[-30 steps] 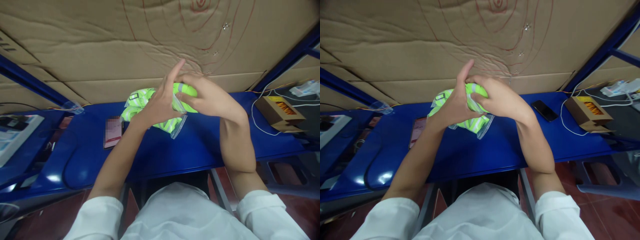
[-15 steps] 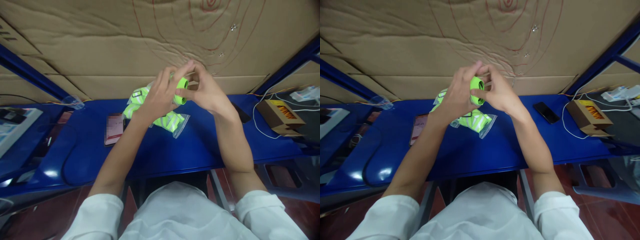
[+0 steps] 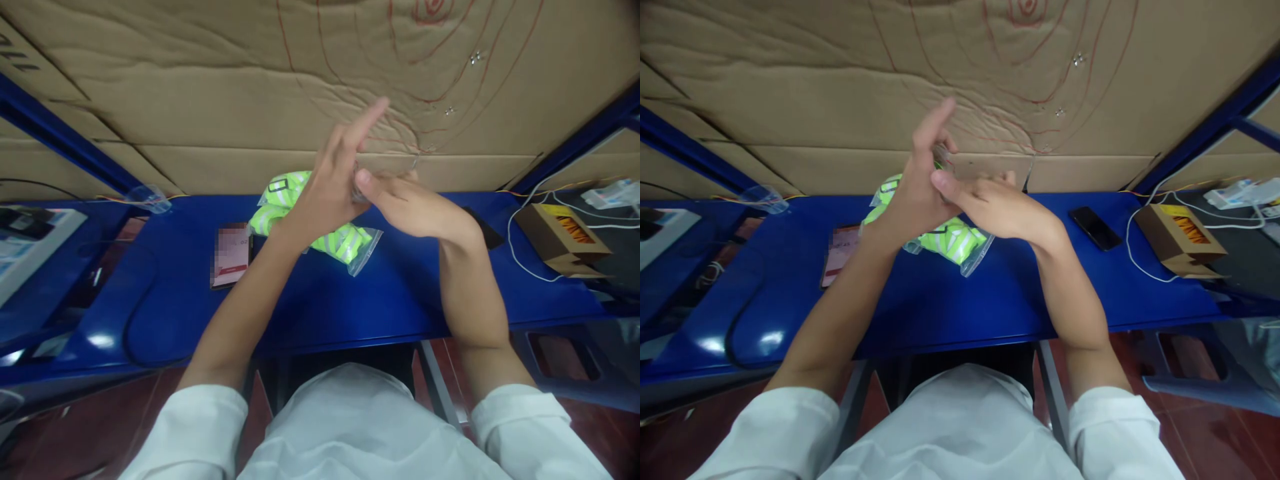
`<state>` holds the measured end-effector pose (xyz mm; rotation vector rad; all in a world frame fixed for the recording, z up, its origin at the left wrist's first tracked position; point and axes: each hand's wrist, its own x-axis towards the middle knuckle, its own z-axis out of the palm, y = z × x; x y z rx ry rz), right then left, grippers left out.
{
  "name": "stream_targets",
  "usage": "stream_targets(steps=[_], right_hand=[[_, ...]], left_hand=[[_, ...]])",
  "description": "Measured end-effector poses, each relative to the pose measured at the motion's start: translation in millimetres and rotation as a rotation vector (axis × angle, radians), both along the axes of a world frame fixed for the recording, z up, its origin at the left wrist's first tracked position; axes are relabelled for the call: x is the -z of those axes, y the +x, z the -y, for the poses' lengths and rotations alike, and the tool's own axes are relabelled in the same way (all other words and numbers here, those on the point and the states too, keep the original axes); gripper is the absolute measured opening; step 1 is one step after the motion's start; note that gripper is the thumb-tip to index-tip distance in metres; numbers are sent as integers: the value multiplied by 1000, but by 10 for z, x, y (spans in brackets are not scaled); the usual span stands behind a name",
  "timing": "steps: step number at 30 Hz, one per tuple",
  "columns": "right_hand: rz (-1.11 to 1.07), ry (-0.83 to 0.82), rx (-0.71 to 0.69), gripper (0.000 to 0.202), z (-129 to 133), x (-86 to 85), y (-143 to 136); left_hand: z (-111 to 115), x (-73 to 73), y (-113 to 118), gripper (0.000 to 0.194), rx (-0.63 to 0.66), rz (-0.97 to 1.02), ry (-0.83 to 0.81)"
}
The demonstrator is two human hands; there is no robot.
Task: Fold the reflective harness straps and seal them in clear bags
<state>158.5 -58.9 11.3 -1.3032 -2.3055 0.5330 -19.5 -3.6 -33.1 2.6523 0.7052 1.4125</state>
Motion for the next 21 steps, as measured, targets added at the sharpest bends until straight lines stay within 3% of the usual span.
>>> stream_targets(steps=[3,7,12,14,17,21], right_hand=[[100,27,23,76,5,13,-26],[183,-63,-65,63,-89,47,76],[244,-89,-177,40,-270,192,243],[236,-76,-188,33,-335,271,238],[205,-134,-265,28,-416,370,169],[140,-195,-333,29,-480,422,75]], left_hand=[[90,24,122,70,28,29,-10],[111,-1,105,73,89,-19,-111],[-112,-61,-218,114,183,-210,-357],[-227,-46,-344,120,195,-245,-422],[-284,35,-452,110,200,-259,-444],[-59,179,-453,87,20,-162,-316]])
